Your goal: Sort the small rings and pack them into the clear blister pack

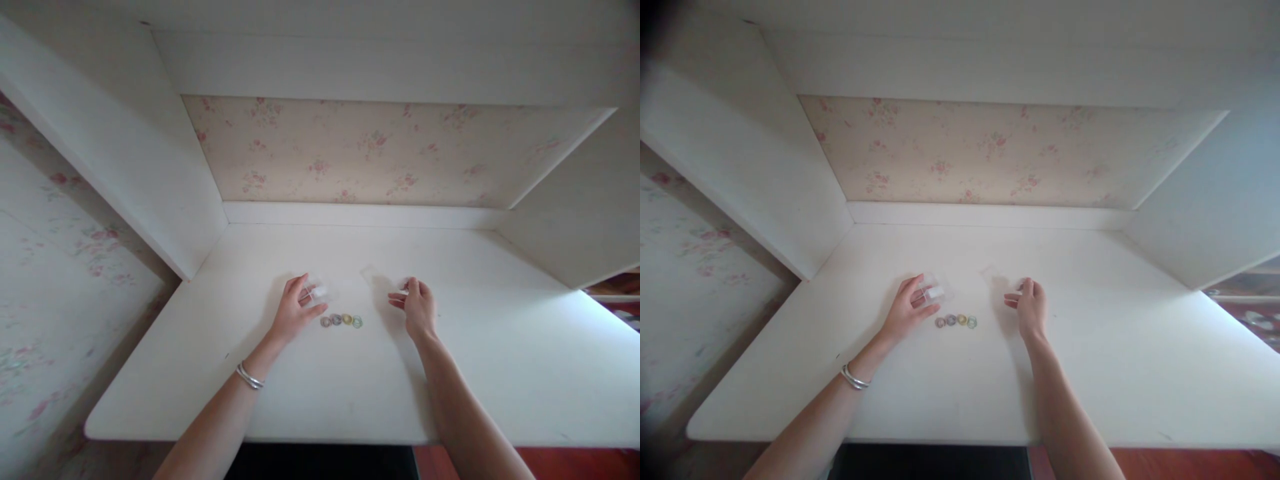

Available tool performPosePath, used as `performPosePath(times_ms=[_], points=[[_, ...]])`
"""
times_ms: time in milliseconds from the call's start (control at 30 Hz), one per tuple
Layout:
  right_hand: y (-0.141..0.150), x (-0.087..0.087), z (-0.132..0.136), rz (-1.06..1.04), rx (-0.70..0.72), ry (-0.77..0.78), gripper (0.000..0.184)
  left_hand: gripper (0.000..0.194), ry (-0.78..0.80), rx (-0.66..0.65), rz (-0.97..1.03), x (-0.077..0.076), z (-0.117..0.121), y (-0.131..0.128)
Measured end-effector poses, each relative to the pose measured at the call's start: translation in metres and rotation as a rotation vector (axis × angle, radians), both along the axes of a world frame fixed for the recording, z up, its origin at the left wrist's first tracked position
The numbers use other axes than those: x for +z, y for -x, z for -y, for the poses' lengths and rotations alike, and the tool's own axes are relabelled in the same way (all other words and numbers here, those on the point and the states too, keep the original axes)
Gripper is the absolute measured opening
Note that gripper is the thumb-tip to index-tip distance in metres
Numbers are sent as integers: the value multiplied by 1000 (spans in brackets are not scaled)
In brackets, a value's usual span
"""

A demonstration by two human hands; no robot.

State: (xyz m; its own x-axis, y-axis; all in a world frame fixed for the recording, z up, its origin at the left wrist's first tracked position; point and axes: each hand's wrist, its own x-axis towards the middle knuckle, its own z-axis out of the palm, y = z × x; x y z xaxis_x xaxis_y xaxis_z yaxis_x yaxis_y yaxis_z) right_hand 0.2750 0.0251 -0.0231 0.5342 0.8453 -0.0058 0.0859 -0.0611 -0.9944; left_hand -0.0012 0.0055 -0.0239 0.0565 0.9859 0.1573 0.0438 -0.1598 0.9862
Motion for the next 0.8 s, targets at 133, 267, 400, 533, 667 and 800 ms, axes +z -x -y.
performPosePath(times_ms=[133,267,400,533,667,800], points=[[-21,-6,-1,327,-91,99,51,74,39,3,-61,-4,-6,-1],[-29,-6,-1,644,-91,191,53,72,-26,12,-254,-2,-8,-5],[-29,-9,-1,788,-51,234,51,66,-114,14,-458,3,-12,-11],[-31,-11,-1,901,-57,254,49,73,-31,-51,-494,8,-15,-14],[-32,-10,1,944,-73,339,47,82,62,-119,-466,11,-16,-10],[-30,-9,2,955,-68,392,43,80,110,-154,-489,10,-18,-7]])
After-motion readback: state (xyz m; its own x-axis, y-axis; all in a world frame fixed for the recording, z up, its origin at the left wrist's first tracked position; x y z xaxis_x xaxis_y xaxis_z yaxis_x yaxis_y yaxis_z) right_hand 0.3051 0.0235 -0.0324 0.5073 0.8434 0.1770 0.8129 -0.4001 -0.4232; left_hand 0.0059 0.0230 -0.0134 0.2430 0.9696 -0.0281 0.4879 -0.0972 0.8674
